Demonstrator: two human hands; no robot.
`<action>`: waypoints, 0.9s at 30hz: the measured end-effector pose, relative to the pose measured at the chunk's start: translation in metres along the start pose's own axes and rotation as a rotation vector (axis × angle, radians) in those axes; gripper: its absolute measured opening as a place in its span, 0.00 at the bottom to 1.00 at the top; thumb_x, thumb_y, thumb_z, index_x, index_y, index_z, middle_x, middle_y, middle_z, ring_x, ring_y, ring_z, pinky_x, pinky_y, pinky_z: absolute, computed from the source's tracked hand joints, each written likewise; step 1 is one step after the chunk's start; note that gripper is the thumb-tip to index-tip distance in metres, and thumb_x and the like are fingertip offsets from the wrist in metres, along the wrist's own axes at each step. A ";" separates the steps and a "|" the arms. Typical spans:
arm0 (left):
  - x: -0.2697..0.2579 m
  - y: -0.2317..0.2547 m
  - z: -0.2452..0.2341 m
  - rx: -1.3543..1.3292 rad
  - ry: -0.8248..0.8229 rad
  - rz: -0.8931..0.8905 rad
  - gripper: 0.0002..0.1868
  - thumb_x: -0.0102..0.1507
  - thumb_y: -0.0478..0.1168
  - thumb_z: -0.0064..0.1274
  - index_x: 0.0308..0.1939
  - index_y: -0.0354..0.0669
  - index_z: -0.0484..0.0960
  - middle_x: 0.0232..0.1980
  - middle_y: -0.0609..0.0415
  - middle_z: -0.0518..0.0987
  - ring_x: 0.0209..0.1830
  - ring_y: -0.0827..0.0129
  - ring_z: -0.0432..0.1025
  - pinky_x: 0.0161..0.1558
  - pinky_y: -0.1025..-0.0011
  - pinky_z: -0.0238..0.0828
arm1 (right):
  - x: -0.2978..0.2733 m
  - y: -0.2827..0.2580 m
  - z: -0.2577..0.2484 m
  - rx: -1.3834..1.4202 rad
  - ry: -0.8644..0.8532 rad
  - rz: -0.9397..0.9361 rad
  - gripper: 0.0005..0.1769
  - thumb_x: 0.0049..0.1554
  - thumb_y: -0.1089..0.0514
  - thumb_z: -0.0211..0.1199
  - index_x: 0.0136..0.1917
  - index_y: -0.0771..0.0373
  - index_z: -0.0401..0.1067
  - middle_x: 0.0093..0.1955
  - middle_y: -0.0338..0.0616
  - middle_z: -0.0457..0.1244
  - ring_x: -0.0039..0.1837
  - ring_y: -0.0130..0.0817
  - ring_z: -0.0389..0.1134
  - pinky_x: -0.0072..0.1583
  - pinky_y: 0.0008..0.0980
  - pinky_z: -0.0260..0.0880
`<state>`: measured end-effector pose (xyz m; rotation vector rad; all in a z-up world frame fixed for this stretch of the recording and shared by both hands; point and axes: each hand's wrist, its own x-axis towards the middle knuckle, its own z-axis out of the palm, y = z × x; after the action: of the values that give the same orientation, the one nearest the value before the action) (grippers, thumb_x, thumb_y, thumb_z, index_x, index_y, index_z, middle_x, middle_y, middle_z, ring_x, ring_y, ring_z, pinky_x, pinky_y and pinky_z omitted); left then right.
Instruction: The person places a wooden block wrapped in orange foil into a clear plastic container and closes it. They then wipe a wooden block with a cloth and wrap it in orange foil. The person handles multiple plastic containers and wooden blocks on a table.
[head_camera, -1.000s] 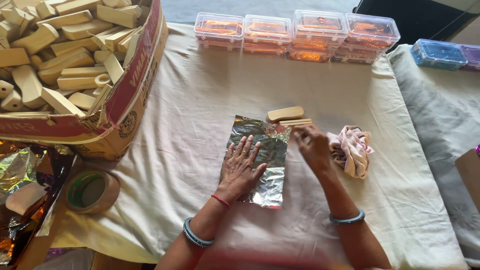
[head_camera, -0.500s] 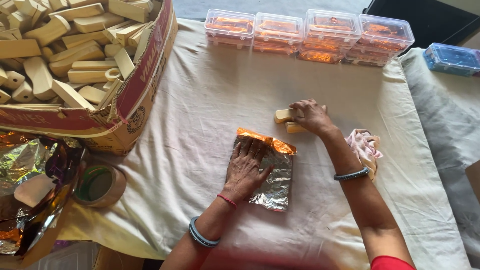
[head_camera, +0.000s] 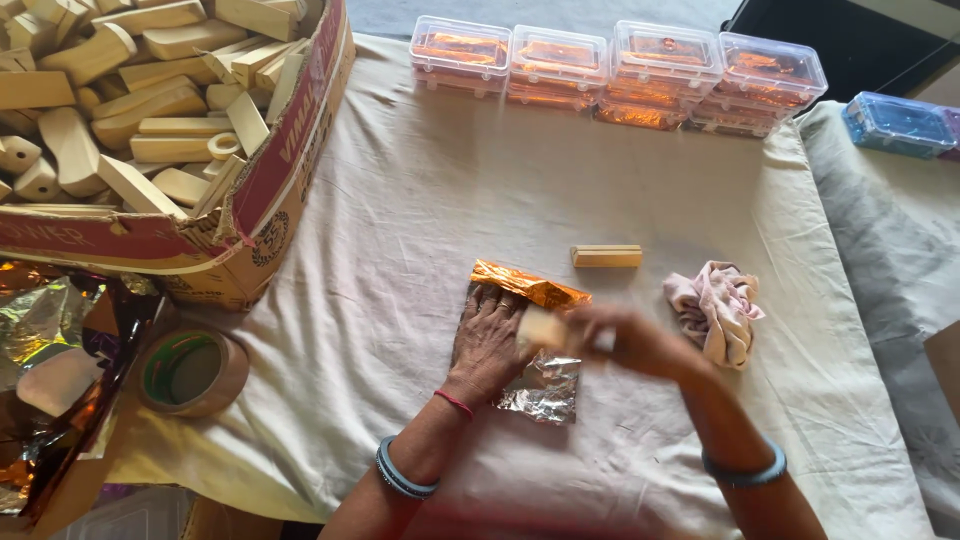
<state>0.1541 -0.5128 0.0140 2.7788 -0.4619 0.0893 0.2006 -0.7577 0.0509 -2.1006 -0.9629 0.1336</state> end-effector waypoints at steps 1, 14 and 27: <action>-0.001 -0.001 0.005 0.040 0.061 0.037 0.40 0.61 0.63 0.46 0.70 0.43 0.70 0.71 0.47 0.68 0.77 0.52 0.52 0.77 0.48 0.37 | -0.011 -0.035 0.007 0.198 -0.295 0.065 0.23 0.55 0.59 0.71 0.64 0.62 0.75 0.52 0.43 0.72 0.55 0.36 0.74 0.58 0.40 0.77; 0.000 -0.003 0.010 0.195 0.007 0.070 0.49 0.62 0.66 0.40 0.78 0.39 0.55 0.80 0.41 0.50 0.80 0.52 0.40 0.74 0.53 0.30 | 0.012 -0.023 0.003 0.170 -0.300 0.013 0.22 0.52 0.62 0.70 0.60 0.62 0.75 0.54 0.45 0.71 0.55 0.37 0.73 0.56 0.38 0.74; 0.002 -0.003 0.013 -0.011 -0.019 -0.030 0.46 0.68 0.68 0.39 0.79 0.40 0.54 0.80 0.49 0.56 0.84 0.59 0.45 0.81 0.54 0.30 | 0.025 0.018 0.026 -0.048 0.240 0.267 0.19 0.54 0.58 0.71 0.58 0.63 0.77 0.58 0.43 0.68 0.59 0.35 0.71 0.60 0.36 0.72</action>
<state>0.1572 -0.5146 0.0011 2.7769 -0.4235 0.0538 0.2182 -0.7314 0.0264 -2.2225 -0.5471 -0.0070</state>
